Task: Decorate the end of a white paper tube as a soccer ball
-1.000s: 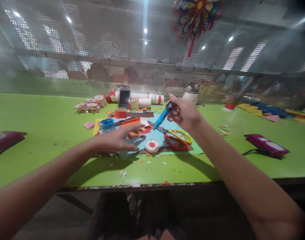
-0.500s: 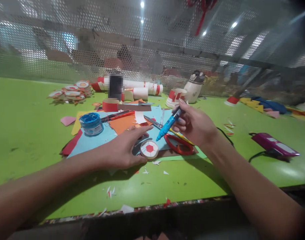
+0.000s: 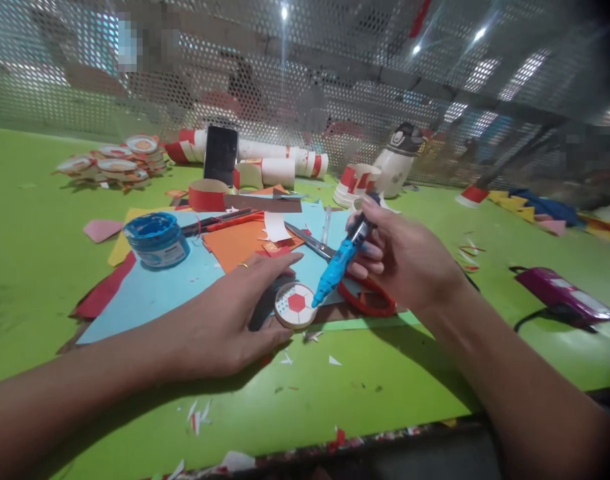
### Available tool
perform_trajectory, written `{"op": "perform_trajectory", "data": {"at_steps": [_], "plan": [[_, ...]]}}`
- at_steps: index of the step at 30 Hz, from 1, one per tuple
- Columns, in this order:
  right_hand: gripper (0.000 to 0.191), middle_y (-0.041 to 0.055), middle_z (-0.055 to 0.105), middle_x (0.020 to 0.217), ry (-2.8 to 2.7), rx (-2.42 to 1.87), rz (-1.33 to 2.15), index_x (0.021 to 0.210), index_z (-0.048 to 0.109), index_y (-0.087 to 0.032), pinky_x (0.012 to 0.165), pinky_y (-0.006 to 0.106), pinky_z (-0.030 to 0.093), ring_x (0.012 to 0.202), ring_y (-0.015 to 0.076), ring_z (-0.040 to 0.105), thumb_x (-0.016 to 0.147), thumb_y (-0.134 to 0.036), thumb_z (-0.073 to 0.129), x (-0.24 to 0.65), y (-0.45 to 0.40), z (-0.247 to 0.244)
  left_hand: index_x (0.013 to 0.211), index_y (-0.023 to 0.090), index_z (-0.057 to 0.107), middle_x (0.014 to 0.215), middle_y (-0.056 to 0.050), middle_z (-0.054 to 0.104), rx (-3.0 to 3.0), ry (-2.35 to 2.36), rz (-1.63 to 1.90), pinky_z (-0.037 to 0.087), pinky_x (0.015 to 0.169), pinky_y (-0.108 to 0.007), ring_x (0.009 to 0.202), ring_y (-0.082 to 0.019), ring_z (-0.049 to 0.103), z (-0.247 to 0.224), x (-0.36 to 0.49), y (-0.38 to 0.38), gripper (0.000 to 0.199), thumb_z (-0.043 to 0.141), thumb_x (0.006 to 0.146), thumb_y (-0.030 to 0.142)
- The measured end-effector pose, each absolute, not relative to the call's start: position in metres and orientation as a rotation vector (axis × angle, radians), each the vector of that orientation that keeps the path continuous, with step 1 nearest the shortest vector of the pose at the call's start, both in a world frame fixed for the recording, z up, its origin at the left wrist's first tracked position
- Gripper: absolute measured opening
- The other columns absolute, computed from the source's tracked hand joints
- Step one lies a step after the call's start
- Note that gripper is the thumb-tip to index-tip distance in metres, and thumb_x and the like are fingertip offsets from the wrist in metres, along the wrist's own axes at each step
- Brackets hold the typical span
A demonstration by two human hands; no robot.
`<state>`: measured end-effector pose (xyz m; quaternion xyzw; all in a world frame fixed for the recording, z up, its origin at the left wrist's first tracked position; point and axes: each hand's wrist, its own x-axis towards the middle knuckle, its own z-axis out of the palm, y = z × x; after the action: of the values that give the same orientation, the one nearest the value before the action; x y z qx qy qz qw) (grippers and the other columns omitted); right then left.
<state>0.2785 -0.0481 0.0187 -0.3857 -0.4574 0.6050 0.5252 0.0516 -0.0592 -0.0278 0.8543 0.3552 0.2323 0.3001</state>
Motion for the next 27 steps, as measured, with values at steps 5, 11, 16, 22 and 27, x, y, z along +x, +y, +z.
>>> {"op": "perform_trajectory", "data": {"at_steps": [5, 11, 16, 22, 27], "plan": [[0.038, -0.0072, 0.036, 0.043, -1.093, -0.961, 1.405, 0.061, 0.055, -0.019, 0.036, 0.018, 0.039, 0.034, 0.0046, 0.031, 0.094, -0.038, 0.057, 0.278, -0.048, 0.019, 0.147, 0.028, 0.035, 0.135, -0.01, 0.057, 2.24, 0.942, 0.618, 0.045, 0.098, -0.048, 0.118, -0.036, 0.055, -0.031, 0.05, -0.057, 0.078, 0.068, 0.079, 0.045], [0.035, -0.0065, 0.039, 0.044, -1.114, -0.979, 1.277, 0.06, 0.055, -0.02, 0.034, 0.018, 0.038, 0.035, 0.0058, 0.035, 0.088, -0.037, 0.065, 0.274, -0.05, 0.018, 0.151, 0.027, 0.028, 0.137, -0.012, 0.056, 2.179, 0.948, 0.572, 0.048, 0.095, -0.048, 0.117, -0.034, 0.057, -0.03, 0.052, -0.059, 0.079, 0.065, 0.083, 0.044], [0.033, -0.0041, 0.05, 0.051, -1.178, -0.995, 1.156, 0.062, 0.056, -0.02, 0.034, 0.02, 0.041, 0.037, 0.0066, 0.04, 0.084, -0.04, 0.07, 0.271, -0.051, 0.011, 0.15, 0.025, 0.029, 0.139, -0.013, 0.055, 2.202, 0.921, 0.592, 0.046, 0.099, -0.049, 0.121, -0.034, 0.055, -0.028, 0.053, -0.059, 0.079, 0.066, 0.082, 0.04], [0.026, -0.0047, 0.051, 0.053, -1.297, -0.998, 1.009, 0.072, 0.064, -0.019, 0.036, 0.021, 0.044, 0.037, 0.0065, 0.042, 0.088, -0.04, 0.066, 0.27, -0.056, 0.006, 0.149, 0.022, 0.031, 0.134, -0.013, 0.058, 2.181, 0.941, 0.585, 0.045, 0.099, -0.047, 0.119, -0.031, 0.056, -0.03, 0.055, -0.058, 0.077, 0.066, 0.082, 0.038], [0.02, -0.0069, 0.043, 0.049, -1.425, -0.942, 0.833, 0.079, 0.068, -0.021, 0.039, 0.02, 0.045, 0.04, 0.0071, 0.039, 0.093, -0.034, 0.061, 0.27, -0.065, 0.012, 0.148, 0.021, 0.031, 0.132, -0.013, 0.059, 2.157, 0.947, 0.589, 0.045, 0.097, -0.047, 0.115, -0.031, 0.057, -0.032, 0.055, -0.057, 0.077, 0.067, 0.082, 0.039]]}}
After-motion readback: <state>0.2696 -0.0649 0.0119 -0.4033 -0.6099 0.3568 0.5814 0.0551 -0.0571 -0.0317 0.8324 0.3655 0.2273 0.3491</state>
